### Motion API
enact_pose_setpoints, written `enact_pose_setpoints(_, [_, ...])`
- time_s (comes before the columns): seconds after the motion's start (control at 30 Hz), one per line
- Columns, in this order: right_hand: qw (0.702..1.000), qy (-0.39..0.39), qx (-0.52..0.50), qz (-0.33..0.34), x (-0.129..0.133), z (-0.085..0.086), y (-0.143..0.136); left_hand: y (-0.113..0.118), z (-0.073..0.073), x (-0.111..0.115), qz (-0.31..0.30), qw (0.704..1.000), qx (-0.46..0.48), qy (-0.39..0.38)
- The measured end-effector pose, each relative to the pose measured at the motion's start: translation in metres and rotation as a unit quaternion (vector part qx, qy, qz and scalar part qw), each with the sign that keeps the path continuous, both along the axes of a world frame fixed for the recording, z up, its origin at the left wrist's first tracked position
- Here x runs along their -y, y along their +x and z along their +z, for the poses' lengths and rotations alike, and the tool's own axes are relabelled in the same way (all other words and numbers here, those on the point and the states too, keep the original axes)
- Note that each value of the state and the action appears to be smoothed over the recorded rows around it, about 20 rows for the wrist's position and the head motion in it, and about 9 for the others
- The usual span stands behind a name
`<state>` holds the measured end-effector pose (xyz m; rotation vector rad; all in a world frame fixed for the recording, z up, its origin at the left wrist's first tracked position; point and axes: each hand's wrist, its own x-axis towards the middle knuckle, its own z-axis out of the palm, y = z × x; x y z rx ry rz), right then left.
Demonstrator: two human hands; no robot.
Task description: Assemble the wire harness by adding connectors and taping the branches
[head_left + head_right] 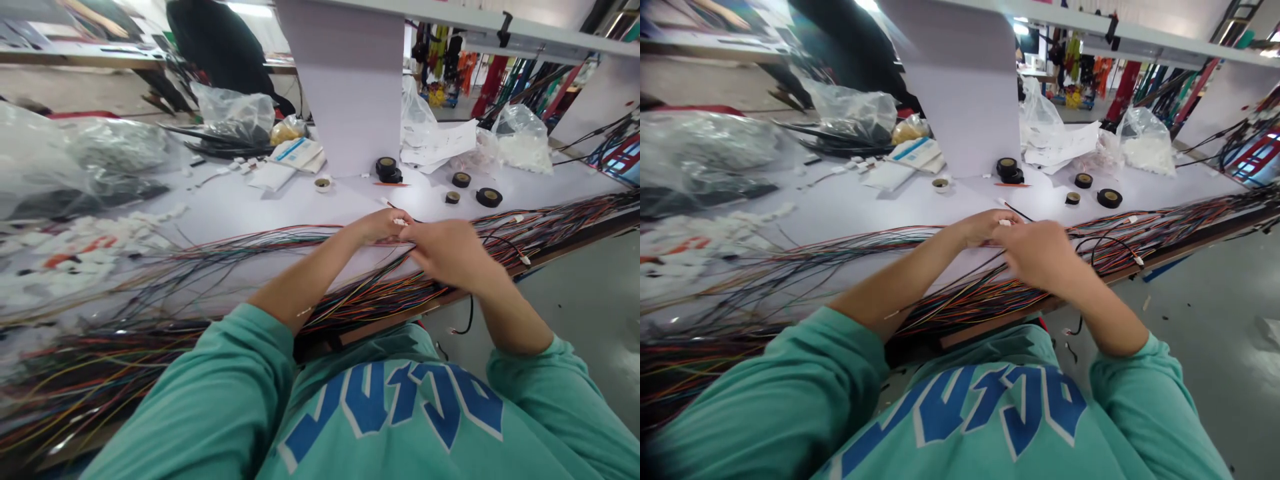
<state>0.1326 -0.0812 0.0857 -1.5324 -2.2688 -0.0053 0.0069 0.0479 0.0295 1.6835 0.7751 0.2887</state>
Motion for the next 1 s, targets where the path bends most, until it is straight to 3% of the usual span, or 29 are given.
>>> enact_pose_setpoints(0.1, [0.981,0.015,0.104,0.162,0.011,-0.019,-0.045,-0.002,-0.005,0.001,0.015,0.993,0.066,-0.092])
enact_pose_setpoints(0.2, [0.954,0.052,-0.061,0.289,0.017,-0.04,-0.068,-0.004,-0.007,0.001,0.041,0.98,0.12,-0.155])
enact_pose_setpoints(0.27, [0.942,0.038,-0.159,0.295,0.018,-0.044,-0.068,-0.006,-0.007,0.001,0.046,0.972,0.144,-0.183])
enact_pose_setpoints(0.4, [0.953,-0.035,-0.22,0.203,0.017,-0.039,-0.04,-0.009,-0.011,0.003,0.042,0.959,0.178,-0.215])
enact_pose_setpoints(0.5, [0.963,0.0,-0.269,0.026,0.013,-0.045,-0.007,-0.008,-0.017,0.004,0.037,0.955,0.195,-0.221])
enact_pose_setpoints(0.57, [0.954,0.036,-0.283,-0.092,0.009,-0.056,0.011,-0.005,-0.02,0.006,0.031,0.952,0.206,-0.223])
enact_pose_setpoints(0.63, [0.941,0.077,-0.287,-0.162,0.006,-0.068,0.022,-0.001,-0.021,0.007,0.021,0.948,0.223,-0.225])
enact_pose_setpoints(0.73, [0.934,0.125,-0.265,-0.204,0.004,-0.077,0.025,0.002,-0.022,0.01,0.002,0.943,0.243,-0.228])
enact_pose_setpoints(1.0, [0.925,0.155,-0.208,-0.277,0.007,-0.078,0.026,0.0,-0.02,0.019,-0.004,0.942,0.258,-0.214])
